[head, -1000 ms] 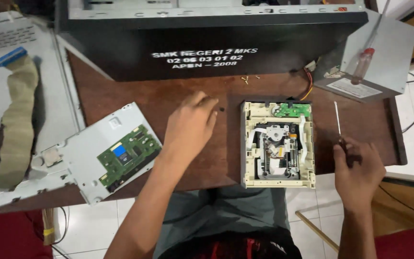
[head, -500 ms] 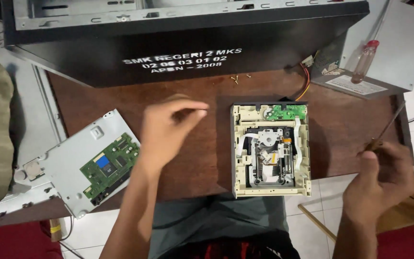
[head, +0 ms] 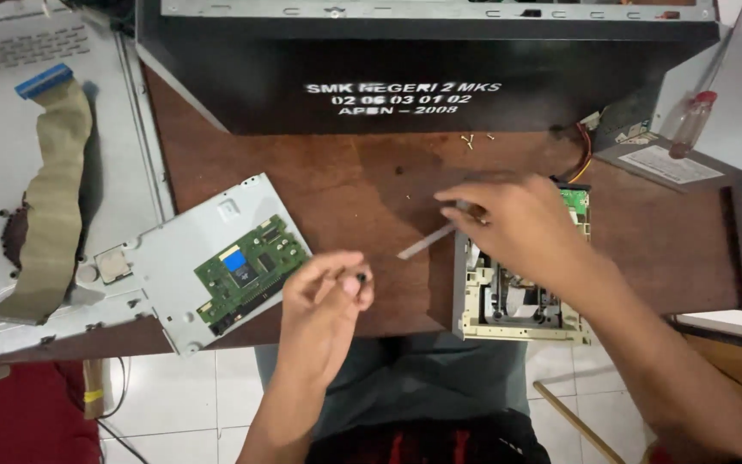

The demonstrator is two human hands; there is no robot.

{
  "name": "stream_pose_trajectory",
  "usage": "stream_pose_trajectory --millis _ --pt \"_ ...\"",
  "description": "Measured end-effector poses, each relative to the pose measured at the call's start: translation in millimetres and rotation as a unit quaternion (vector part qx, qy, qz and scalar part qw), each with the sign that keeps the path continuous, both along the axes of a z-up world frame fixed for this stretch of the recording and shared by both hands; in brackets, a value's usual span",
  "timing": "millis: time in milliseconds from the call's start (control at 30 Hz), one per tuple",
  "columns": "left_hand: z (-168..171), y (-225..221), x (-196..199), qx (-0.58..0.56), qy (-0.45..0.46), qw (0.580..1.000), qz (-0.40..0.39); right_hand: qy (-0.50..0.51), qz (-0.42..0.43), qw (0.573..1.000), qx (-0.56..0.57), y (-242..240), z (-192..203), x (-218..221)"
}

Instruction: Reassembling an internal optical drive by connecting ribbon cables to the PCB, seating the PCB into the frame, and fitting the metal cover.

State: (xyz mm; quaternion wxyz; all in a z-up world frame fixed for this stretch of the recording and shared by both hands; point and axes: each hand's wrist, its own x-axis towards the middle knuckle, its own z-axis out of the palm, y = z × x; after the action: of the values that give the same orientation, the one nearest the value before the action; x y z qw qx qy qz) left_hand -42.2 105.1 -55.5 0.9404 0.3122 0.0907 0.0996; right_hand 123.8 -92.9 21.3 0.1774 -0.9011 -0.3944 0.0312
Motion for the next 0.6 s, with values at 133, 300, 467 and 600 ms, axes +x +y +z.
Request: stream_pose_trajectory --millis 133,300,467,600 --pt "-12 4 -44 0.033 0.052 0.998 0.023 0.010 -0.007 0.986 -0.166 38 -20 18" --pt "-17 7 -71 0.029 0.014 0.998 0.044 -0.013 -0.002 0.979 -0.204 56 -37 17" --pt "-14 2 -69 -0.024 0.016 0.999 0.025 -0.004 -0.032 0.974 -0.223 61 -39 12" --pt "-5 -8 -56 -0.039 -0.010 0.999 0.014 0.022 -0.066 0.981 -0.180 57 -41 8"
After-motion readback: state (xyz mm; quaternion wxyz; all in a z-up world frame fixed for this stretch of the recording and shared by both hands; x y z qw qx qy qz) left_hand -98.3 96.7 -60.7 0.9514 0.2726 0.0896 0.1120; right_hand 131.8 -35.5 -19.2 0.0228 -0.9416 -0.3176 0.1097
